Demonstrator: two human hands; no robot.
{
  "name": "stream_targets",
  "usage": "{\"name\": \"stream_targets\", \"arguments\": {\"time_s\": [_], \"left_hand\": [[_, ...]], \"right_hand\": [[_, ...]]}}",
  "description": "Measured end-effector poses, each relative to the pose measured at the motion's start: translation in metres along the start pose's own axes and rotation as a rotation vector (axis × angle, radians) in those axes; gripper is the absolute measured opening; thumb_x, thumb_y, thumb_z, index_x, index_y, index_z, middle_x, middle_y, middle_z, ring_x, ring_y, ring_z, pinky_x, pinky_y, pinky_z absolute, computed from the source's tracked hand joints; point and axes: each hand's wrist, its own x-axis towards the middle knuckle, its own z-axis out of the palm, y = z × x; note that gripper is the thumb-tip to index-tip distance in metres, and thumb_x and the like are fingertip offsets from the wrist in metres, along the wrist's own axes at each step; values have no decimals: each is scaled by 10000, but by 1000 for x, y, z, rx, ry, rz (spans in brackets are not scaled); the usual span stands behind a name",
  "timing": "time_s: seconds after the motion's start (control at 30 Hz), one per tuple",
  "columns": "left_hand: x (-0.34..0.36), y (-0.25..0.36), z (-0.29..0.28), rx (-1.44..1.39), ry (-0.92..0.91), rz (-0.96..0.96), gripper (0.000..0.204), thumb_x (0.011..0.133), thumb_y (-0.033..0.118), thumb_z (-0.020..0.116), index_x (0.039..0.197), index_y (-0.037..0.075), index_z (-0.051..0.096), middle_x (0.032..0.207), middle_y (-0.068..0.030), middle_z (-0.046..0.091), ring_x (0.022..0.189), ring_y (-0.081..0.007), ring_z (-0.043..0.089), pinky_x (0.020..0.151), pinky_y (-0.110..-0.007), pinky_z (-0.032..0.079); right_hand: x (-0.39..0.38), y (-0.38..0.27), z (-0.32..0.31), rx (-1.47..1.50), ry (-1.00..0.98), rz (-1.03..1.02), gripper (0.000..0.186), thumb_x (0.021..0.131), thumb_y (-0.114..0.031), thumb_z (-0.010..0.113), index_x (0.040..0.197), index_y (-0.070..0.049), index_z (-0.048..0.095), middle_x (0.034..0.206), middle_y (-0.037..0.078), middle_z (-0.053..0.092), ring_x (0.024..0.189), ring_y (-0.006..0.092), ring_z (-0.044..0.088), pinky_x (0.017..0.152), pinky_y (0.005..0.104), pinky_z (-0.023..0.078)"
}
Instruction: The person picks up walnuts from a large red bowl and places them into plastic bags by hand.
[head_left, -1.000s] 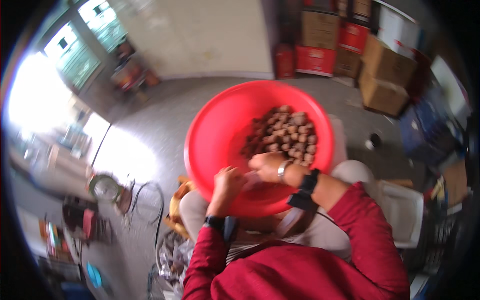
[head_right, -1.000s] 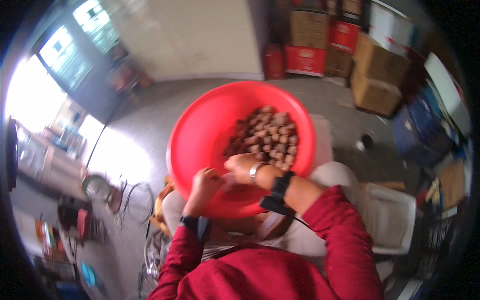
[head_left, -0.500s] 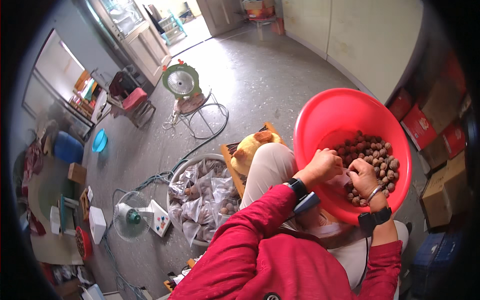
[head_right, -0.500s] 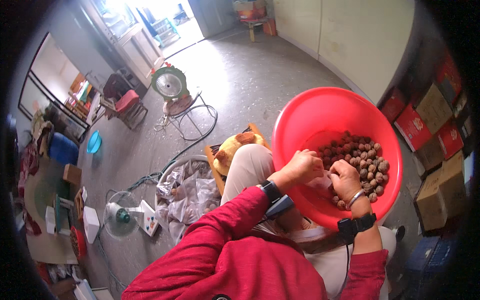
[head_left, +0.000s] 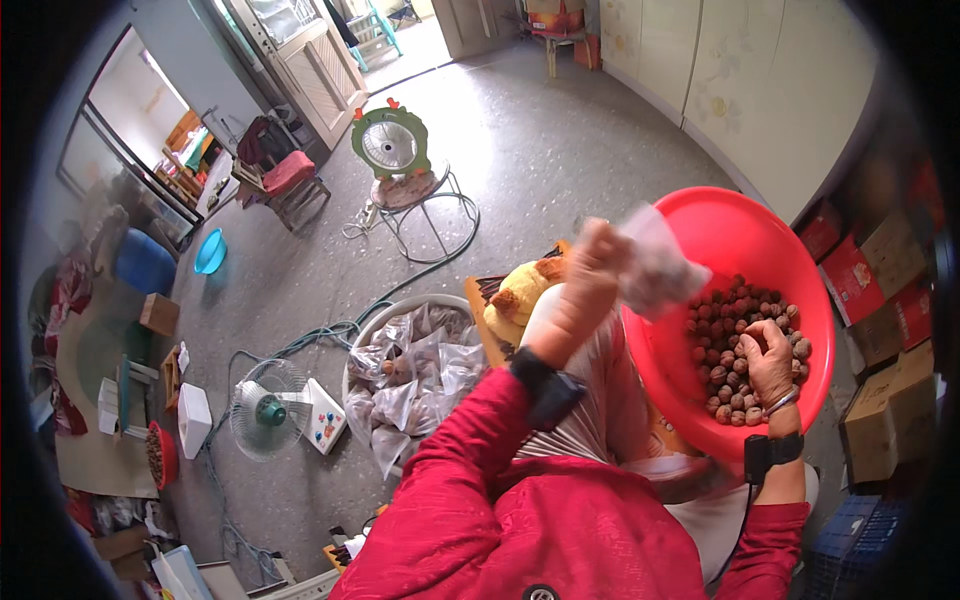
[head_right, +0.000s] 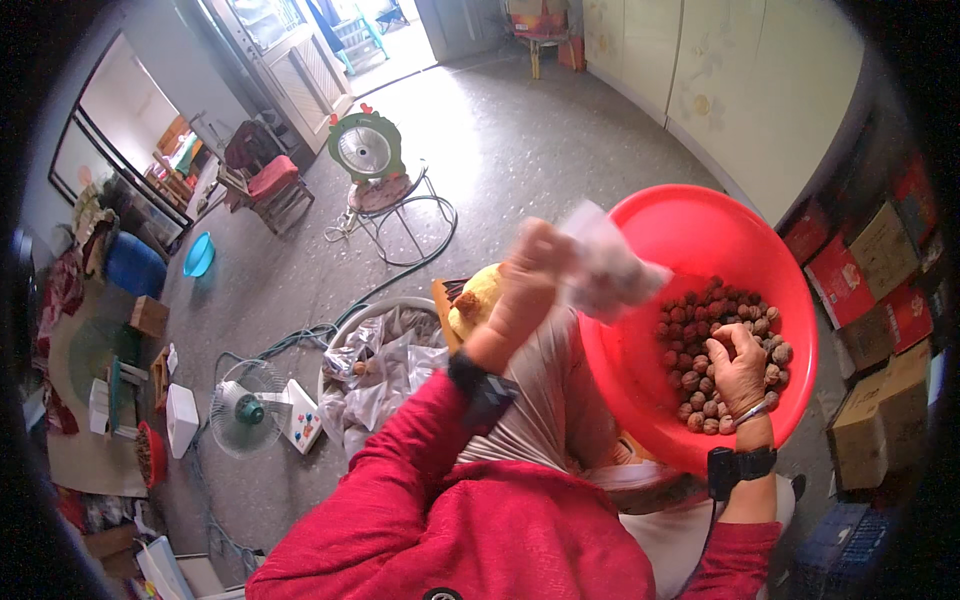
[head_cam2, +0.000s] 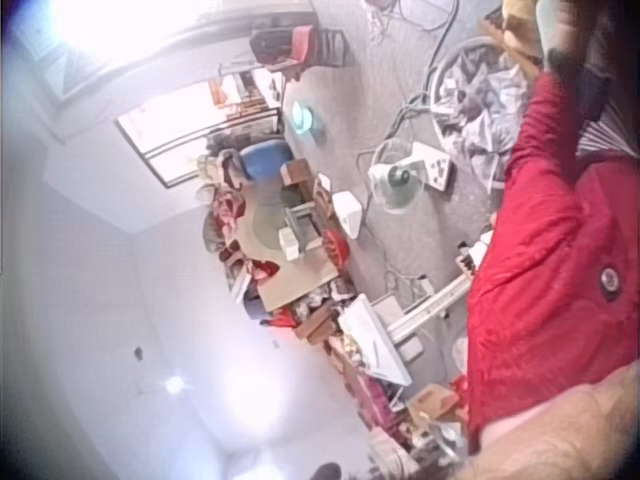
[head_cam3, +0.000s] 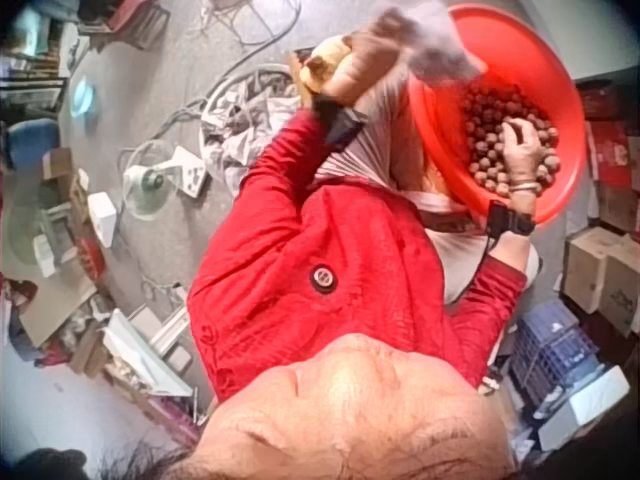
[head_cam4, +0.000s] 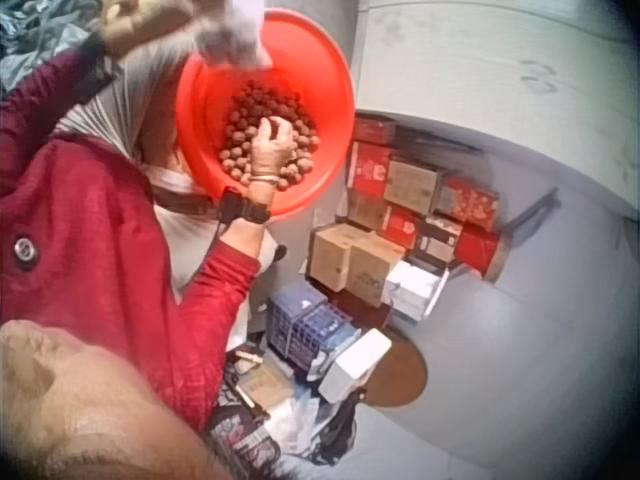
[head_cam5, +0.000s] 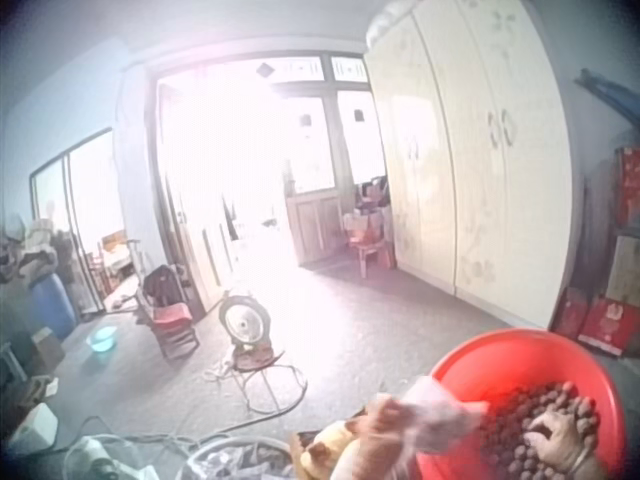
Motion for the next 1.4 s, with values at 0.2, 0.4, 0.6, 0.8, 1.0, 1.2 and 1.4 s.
{"name": "stream_targets", "arguments": {"time_s": [0.2, 0.4, 0.6, 0.8, 1.0, 1.2, 1.4], "left_hand": [[2, 79, -138, 319, 398, 108, 160, 983, 68, 532, 847, 147, 503, 701, 72, 480, 607, 2, 428, 467, -194, 326], [-58, 68, -274, 849, 915, -124, 147, 939, 157, 584, 861, 39, 543, 747, 11, 515, 673, -102, 437, 618, -293, 410], [-107, 1, -348, 793, 1167, -359, 186, 948, 184, 563, 971, -1, 550, 840, -60, 575, 742, -155, 494, 686, -321, 438], [-138, -74, -383, 522, 1278, -398, 238, 875, 220, 587, 1001, 18, 592, 872, -109, 637, 752, -226, 583, 673, -375, 475], [-170, -98, -376, 733, 1318, -574, 255, 869, 220, 591, 1022, 16, 585, 896, -119, 635, 778, -243, 585, 700, -385, 473], [-173, -85, -378, 886, 1294, -669, 274, 862, 221, 596, 1042, 15, 578, 920, -130, 632, 803, -260, 587, 727, -395, 471], [-174, -81, -381, 1008, 1259, -749, 295, 855, 221, 600, 1063, 14, 571, 945, -140, 630, 829, -277, 588, 754, -405, 470]], "right_hand": [[-3, -2, -7, -41, -44, -31, 60, 849, -11, 621, 876, -25, 568, 793, 97, 575, 765, 235, 577, 690, 349, 471], [-7, -9, -17, -111, -30, -54, 62, 852, 23, 600, 882, -16, 562, 825, 81, 579, 750, 201, 574, 689, 311, 471], [-22, 5, -24, -98, 3, 49, 65, 840, 19, 618, 855, 5, 556, 794, 101, 576, 739, 213, 570, 682, 320, 469], [-35, 32, -22, -205, 32, 143, 80, 830, 2, 634, 855, -5, 558, 801, 114, 576, 767, 254, 579, 705, 354, 472], [-39, 46, -18, -257, 26, 114, 82, 830, -5, 636, 851, -14, 557, 793, 112, 566, 745, 255, 571, 701, 350, 473], [-37, 41, -14, -238, 13, 108, 76, 840, -15, 631, 862, -10, 558, 761, 109, 580, 701, 228, 580, 660, 344, 476], [-35, 32, -14, -240, 18, 113, 71, 838, -12, 629, 859, -13, 561, 752, 110, 585, 689, 214, 589, 643, 337, 480]]}}
